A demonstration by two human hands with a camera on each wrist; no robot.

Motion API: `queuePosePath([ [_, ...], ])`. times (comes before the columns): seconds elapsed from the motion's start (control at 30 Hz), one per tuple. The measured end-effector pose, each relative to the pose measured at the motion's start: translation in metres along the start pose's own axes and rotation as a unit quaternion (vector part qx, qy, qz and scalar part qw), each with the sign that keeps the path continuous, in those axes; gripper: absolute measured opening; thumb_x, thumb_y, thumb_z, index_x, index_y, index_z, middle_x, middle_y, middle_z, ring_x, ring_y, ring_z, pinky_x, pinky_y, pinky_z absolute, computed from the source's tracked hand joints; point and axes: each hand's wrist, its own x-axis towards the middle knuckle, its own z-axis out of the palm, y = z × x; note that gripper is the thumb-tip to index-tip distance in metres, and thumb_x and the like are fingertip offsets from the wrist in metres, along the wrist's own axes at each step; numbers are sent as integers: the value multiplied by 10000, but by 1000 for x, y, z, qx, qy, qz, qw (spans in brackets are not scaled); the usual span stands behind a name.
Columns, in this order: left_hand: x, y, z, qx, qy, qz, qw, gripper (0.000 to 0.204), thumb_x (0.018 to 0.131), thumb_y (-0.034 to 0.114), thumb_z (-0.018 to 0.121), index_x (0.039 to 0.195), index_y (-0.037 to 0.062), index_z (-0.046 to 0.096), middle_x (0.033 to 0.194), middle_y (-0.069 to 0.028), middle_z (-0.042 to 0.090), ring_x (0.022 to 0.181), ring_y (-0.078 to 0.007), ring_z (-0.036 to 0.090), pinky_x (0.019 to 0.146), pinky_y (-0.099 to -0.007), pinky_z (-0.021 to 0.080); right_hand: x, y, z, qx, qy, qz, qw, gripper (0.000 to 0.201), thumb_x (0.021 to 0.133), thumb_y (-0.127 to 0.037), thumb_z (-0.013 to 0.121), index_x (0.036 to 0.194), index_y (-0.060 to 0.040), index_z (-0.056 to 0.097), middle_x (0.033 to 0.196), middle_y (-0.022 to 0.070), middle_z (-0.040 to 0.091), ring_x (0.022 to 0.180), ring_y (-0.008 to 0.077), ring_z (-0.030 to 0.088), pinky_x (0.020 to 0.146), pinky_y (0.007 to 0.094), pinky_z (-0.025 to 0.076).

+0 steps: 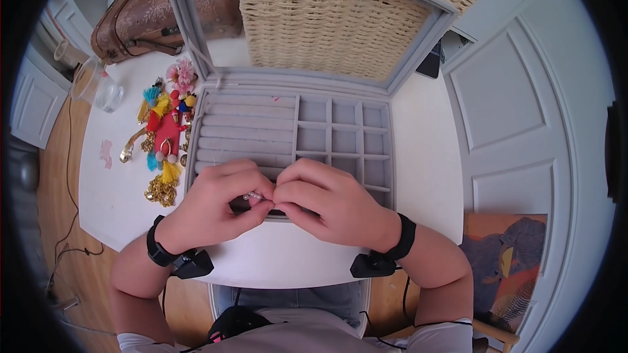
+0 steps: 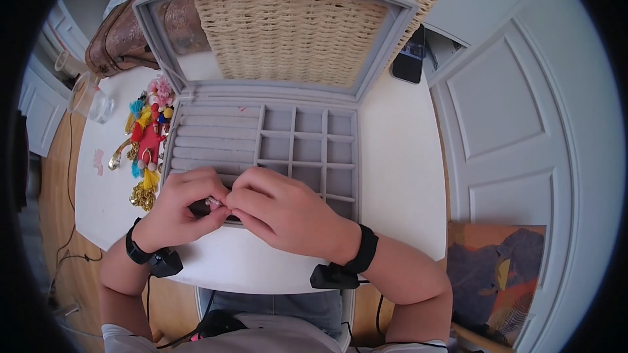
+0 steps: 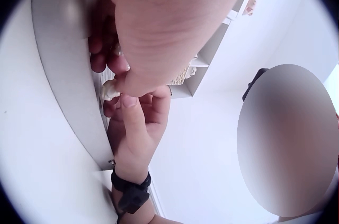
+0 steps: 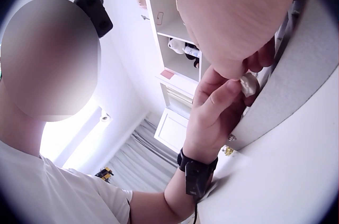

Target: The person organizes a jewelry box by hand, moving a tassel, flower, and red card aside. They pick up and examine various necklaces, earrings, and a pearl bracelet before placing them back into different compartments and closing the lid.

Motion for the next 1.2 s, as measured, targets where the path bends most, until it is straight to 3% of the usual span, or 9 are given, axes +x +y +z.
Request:
queuePosePath([
  [0.33,2,2,-2,14,13,1,1000,159,852,-31,779,973,64,738,870,-61,660,749,-194,668,668,-310,540,0,-1,-2,2,-2,-9,1000,182,919,62,739,1066,-29,685,1095,90,613,889,282,663,780,401,567],
  [0.47,2,3,-2,9,5,-8,1000,164,854,-27,792,981,61,737,886,-63,661,755,-192,670,671,-310,541,-1,2,0,-1,14,-12,1000,223,897,67,788,1074,-54,728,1109,81,666,894,257,683,774,355,574],
  [0.67,1,2,-1,1,6,-12,1000,183,826,-20,831,939,20,693,874,-65,647,758,-205,661,671,-317,510,-1,0,2,26,37,-7,999,182,950,1,785,1082,-38,666,1061,94,637,873,301,680,753,410,571],
  [0.73,1,2,-3,-1,5,4,1000,194,851,-24,816,1013,44,733,940,-75,664,797,-214,682,708,-328,553,-2,1,3,25,35,-7,999,182,956,-13,793,1077,-41,660,1049,93,639,861,304,680,745,412,571],
  [0.8,1,0,-2,-7,4,10,1000,198,849,-27,814,1015,41,730,963,-78,664,813,-227,684,720,-332,556,-2,2,2,0,31,-8,999,230,895,3,860,1037,-54,689,1078,93,696,839,246,702,722,354,591],
  [1.2,2,4,-4,-9,-4,-2,1000,207,851,-24,815,1024,58,736,1026,-75,655,872,-253,691,744,-337,561,-1,2,1,-7,27,-13,1000,186,904,-10,854,1029,-55,725,1060,70,682,835,239,686,729,351,573],
])
